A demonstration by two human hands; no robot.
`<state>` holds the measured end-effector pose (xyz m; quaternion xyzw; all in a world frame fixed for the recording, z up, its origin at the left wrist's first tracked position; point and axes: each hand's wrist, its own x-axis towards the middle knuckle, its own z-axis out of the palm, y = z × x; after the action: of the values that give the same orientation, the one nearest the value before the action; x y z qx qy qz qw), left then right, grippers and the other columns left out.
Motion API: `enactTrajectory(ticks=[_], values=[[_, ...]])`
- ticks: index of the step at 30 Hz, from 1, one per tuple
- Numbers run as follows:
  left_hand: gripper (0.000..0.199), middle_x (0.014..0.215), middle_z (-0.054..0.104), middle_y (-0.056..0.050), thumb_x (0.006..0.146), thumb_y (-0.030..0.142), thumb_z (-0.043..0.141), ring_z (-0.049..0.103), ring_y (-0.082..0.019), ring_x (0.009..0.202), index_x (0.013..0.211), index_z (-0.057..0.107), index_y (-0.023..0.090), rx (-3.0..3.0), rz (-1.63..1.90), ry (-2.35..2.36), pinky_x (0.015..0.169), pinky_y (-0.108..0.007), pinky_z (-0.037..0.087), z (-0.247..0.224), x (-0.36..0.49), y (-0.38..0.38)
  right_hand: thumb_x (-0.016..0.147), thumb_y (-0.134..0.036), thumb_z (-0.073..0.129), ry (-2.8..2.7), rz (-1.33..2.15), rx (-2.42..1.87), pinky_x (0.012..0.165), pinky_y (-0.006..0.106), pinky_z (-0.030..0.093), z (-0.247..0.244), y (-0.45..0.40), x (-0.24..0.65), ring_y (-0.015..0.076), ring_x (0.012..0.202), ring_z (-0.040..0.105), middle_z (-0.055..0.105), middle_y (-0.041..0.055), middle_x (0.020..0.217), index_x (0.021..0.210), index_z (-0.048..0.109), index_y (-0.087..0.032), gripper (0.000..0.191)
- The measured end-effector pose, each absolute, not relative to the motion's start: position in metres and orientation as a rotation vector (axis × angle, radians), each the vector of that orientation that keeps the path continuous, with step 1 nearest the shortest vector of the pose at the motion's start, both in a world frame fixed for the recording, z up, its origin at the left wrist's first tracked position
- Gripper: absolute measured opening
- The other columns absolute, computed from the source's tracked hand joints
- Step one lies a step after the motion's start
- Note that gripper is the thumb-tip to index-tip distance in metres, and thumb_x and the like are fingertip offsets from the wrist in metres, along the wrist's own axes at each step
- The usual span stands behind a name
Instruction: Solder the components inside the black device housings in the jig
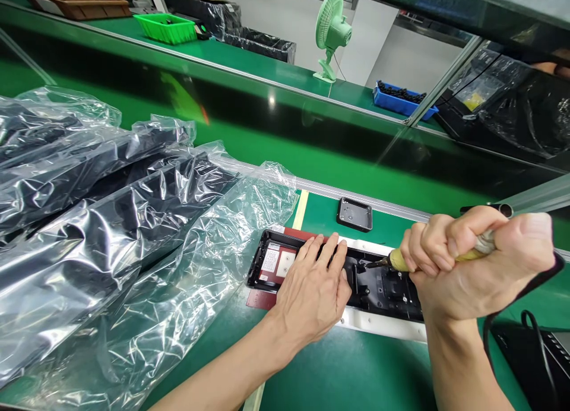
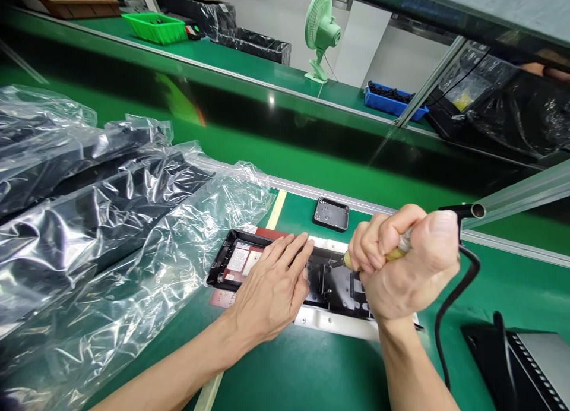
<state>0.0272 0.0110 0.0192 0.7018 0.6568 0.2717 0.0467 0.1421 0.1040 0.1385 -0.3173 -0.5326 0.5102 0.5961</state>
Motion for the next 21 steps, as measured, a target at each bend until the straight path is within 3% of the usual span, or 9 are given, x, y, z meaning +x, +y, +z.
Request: enactTrajectory(ticks=[21], values=[[0.053,0.159,0.053,-0.016,0.103,0.023,0.042,0.053,-0.038,0.143,0.152,0.053,0.007,2.163,0.85,2.028,0.119,-0.058,0.048,0.0168,0.0282,0.0108,0.085,-0.048,0.065,-1.162,1.176,-0.734,0.025,0.023,0.028,0.1361,0.1021,0.1385,0.0093,0.027,0.03,0.035,-0.005,0.037,0.046,0.042,-0.021,0.053]])
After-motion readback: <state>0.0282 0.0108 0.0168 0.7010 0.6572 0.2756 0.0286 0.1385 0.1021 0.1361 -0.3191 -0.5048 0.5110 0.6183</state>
